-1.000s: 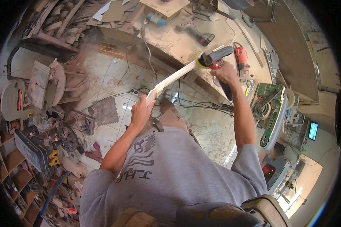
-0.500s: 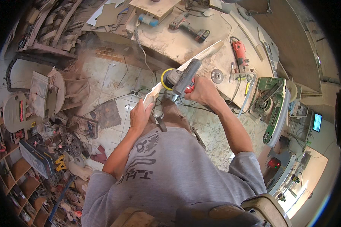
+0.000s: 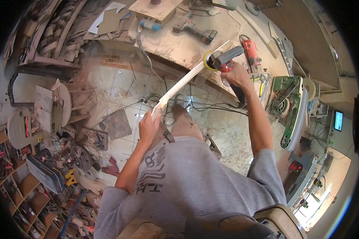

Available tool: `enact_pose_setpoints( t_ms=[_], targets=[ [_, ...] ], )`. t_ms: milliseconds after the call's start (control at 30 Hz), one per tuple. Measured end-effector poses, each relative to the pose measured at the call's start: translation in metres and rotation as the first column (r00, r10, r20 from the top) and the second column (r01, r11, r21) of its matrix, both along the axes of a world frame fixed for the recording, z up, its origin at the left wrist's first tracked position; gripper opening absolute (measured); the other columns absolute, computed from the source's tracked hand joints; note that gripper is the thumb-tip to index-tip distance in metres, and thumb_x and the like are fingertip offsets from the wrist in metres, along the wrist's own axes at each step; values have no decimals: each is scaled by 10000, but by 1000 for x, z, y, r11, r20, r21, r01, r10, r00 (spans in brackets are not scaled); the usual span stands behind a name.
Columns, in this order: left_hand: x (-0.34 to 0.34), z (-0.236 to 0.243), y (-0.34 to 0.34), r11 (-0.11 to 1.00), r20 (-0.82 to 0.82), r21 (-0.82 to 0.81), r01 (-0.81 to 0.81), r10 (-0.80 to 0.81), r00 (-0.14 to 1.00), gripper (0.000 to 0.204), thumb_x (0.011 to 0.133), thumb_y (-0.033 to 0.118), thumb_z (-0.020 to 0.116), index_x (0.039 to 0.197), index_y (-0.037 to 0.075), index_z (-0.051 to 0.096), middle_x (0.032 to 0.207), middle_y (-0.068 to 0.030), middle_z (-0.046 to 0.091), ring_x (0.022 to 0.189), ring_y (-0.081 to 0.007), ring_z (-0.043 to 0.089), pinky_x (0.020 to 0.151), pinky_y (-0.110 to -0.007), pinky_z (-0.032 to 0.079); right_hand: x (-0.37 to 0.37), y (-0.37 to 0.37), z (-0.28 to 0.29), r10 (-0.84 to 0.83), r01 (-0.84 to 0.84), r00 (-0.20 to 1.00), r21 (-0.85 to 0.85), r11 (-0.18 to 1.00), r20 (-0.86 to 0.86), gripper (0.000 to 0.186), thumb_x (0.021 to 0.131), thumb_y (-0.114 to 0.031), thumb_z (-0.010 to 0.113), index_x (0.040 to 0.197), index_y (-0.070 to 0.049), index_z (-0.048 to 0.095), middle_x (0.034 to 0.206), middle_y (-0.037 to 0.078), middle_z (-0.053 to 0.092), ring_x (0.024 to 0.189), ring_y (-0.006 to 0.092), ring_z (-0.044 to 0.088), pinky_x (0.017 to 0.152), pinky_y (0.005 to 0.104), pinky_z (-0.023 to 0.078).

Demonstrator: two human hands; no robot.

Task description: The person uses a power tool with a sanding disc to smooth the back and headstock of a wooden guitar neck, then lifts the neck from the workbench.

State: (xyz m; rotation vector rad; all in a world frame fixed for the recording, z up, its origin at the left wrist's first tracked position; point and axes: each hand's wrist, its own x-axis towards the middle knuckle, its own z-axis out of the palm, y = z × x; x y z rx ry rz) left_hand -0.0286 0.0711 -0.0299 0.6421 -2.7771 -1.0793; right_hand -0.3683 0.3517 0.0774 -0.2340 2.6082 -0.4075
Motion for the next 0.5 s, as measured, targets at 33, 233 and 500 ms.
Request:
enact_pose_setpoints(
  t_ms=[33,233,500],
  targets=[
    [0,-1,0,1000,-25,28,12,-12,1000,309,960,255,742,1000,-9,585,872,-281,697,837,-484,700,714,-554,546,13,3,-3,38,-40,998,-38,998,-50,647,685,-426,834,1098,59,724,992,331,743,971,451,744,882,495,580],
    [-5,-33,1,955,202,287,-79,20,979,261,910,120,748,1104,-15,638,990,-274,712,931,-500,692,794,-529,550,101,-12,-24,74,-84,996,-255,963,-49,528,694,-382,837,1018,17,713,915,284,736,896,476,723,815,537,572],
    [-5,-78,12,955,94,296,-9,-20,995,530,887,42,727,1412,58,652,1089,-269,706,1046,-444,696,909,-491,546,115,-15,-48,64,-68,998,-214,974,-26,472,695,-392,847,946,-6,741,844,261,735,843,458,728,768,518,584]
  ],
)
